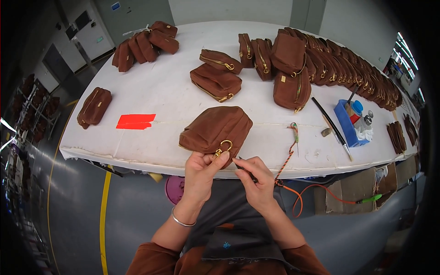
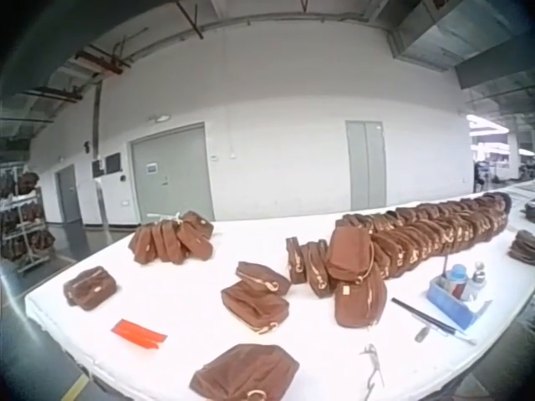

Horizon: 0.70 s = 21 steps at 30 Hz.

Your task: Inspecting and performing finishing touches on a series of leather bags.

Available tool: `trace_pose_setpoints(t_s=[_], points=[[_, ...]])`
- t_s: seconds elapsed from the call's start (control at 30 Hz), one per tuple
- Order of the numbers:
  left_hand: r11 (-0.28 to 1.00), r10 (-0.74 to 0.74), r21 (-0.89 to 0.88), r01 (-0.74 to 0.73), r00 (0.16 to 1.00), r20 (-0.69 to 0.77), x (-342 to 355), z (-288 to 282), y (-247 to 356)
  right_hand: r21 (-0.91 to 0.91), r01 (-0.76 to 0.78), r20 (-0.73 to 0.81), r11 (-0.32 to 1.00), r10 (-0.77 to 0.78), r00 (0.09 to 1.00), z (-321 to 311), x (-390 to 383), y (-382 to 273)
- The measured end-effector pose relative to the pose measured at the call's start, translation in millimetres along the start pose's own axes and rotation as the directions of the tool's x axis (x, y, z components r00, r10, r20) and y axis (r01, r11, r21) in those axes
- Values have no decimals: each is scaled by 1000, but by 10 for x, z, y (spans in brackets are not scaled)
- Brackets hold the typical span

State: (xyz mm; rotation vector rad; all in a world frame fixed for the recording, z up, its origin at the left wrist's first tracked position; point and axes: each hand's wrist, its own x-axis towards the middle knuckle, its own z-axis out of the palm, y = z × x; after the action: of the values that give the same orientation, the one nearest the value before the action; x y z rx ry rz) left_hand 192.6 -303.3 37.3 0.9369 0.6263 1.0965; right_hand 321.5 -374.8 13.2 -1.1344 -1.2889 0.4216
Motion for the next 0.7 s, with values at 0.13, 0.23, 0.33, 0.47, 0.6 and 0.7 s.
trace_pose_setpoints(t_s=[0.13, 0.23, 0.33, 0.47, 0.6, 0.7], points=[[1000, 13, -1, -13, 1000, 6, -7, 0, 10, 12, -12, 13, 1000, 12, 1000, 21, -36, -26], [1000, 15, 2, -15, 1000, 9, -10, -17, 0, 70, -56, 32, 996, 54, 998, 16, -73, -15], [1000, 20, 10, -20, 1000, 12, -10, -40, -11, 125, -82, 37, 989, 77, 996, 13, -97, -2], [999, 46, 23, -46, 999, 3, -13, -37, -9, 110, -82, 21, 991, 80, 997, 16, -105, -26], [998, 44, 34, -44, 999, 12, -35, -37, -2, 43, -44, 22, 998, 43, 999, 10, -98, -105], [998, 59, 35, -60, 998, 9, -35, -30, 2, 98, -73, 1, 993, 73, 997, 29, -123, -73]])
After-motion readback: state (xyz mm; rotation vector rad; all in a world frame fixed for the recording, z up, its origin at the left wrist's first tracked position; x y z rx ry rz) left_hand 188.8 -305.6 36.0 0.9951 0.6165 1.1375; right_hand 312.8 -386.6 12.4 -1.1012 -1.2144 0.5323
